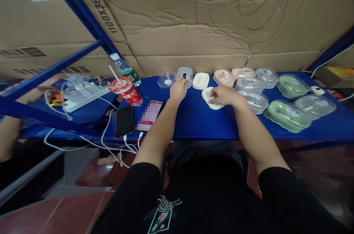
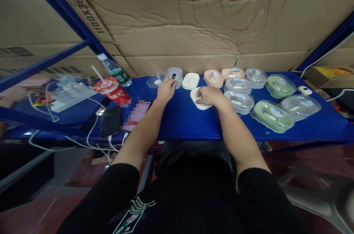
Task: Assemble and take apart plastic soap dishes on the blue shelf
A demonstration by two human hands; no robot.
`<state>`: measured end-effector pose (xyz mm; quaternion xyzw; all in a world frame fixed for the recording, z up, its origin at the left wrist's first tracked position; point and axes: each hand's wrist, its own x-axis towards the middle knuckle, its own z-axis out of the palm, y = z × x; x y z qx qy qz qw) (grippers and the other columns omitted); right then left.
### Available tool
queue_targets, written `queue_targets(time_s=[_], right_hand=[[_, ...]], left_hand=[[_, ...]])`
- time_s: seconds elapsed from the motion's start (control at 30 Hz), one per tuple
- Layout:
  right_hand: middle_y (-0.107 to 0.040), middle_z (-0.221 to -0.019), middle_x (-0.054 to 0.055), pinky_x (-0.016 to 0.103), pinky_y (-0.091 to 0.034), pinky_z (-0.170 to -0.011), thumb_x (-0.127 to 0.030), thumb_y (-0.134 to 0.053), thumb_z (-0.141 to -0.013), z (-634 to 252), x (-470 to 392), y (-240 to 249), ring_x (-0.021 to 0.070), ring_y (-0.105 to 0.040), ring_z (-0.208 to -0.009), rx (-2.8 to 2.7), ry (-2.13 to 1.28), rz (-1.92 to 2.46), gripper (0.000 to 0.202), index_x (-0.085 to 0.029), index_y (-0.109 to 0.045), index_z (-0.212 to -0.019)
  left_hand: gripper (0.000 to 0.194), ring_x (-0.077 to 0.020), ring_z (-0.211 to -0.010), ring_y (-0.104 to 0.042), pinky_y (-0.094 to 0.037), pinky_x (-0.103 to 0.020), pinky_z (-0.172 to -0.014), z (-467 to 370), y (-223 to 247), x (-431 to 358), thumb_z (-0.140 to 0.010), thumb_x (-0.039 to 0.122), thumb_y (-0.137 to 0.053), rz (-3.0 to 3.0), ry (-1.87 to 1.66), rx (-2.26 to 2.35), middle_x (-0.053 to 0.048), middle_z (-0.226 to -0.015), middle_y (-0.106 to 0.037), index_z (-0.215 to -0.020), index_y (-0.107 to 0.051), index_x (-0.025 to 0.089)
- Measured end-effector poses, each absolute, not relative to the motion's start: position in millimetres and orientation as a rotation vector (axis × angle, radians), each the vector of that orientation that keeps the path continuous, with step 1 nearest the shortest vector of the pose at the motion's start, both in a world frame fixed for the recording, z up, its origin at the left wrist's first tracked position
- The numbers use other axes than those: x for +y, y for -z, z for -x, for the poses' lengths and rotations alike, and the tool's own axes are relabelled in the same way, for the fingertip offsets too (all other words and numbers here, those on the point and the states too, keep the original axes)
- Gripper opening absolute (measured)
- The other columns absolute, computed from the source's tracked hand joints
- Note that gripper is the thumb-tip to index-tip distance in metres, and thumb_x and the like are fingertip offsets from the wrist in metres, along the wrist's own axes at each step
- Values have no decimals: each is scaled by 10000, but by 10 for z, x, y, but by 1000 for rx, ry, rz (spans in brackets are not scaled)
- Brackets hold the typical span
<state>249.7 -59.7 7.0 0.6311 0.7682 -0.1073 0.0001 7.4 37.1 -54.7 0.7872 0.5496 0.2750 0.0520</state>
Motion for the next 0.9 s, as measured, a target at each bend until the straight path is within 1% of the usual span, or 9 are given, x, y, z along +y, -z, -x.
queue_targets(time_s=[0.1, 0.2, 0.37, 0.43, 0.53, 0.63, 0.73, 0.8, 0.9], right_hand=[[-837, -1124, 53, 370, -497, -740, -501, -811, -875, -2477, -606, -76, 299, -767, -1028, 2425, 371, -1934, 318, -255, -806, -1078], [-832, -1055, 54, 365, -484, -717, -520, -822, -860, -2443, -617, -72, 300, -766, -1006, 2430, 349, -1896, 289, -258, -804, -983], [-826, -1000, 75, 375, -496, -719, -518, -828, -855, -2349, -635, -50, 322, -773, -990, 2408, 333, -1859, 274, -258, -803, -939], [-825, -1059, 91, 379, -511, -740, -470, -821, -854, -2301, -635, -21, 335, -770, -1035, 2393, 298, -1877, 247, -257, -804, -978], [-813, -1191, 107, 390, -533, -805, -366, -776, -869, -2223, -638, 34, 347, -754, -1130, 2457, 241, -1910, 272, -264, -790, -1120], [-800, -1272, 114, 408, -538, -879, -367, -728, -921, -2153, -657, 57, 349, -736, -1192, 2599, 251, -1879, 354, -267, -750, -1260], [-805, -1270, 93, 400, -537, -915, -402, -737, -943, -2117, -684, 34, 323, -731, -1204, 2698, 342, -1824, 401, -264, -721, -1319], [-812, -1246, 80, 396, -538, -920, -391, -747, -940, -2117, -693, 16, 309, -732, -1197, 2727, 387, -1810, 406, -262, -719, -1324], [-812, -1221, 81, 410, -541, -925, -388, -754, -932, -2136, -684, 21, 316, -732, -1189, 2724, 388, -1809, 431, -263, -719, -1343]], left_hand=[[303, -299, -1299, -684, -557, -440, -1126, -81, 539, 355, -1065, 193, -560, -2386, -851, 1650, -124, -1398, -709, -1302, -748, 214], [301, -298, -1312, -681, -546, -434, -1136, -86, 540, 350, -1066, 188, -557, -2372, -847, 1650, -122, -1400, -712, -1297, -748, 212], [286, -286, -1319, -676, -528, -433, -1156, -92, 569, 371, -1067, 198, -564, -2357, -873, 1638, -115, -1396, -716, -1288, -744, 221], [285, -288, -1324, -674, -524, -432, -1157, -93, 585, 379, -1055, 198, -591, -2352, -886, 1632, -116, -1409, -712, -1299, -737, 223], [272, -295, -1314, -677, -526, -428, -1144, -91, 594, 388, -1036, 206, -634, -2338, -888, 1654, -121, -1404, -715, -1286, -741, 223], [239, -289, -1281, -690, -533, -414, -1124, -86, 581, 395, -1047, 223, -621, -2324, -916, 1668, -120, -1349, -733, -1243, -757, 214], [241, -264, -1255, -697, -536, -387, -1113, -81, 564, 398, -1054, 220, -603, -2307, -995, 1640, -117, -1329, -734, -1240, -754, 202], [231, -255, -1236, -701, -535, -380, -1113, -81, 562, 399, -1050, 213, -605, -2305, -1023, 1619, -114, -1305, -741, -1225, -755, 195], [214, -261, -1229, -703, -535, -392, -1110, -83, 569, 398, -1050, 221, -612, -2306, -1004, 1621, -109, -1276, -751, -1205, -758, 199]])
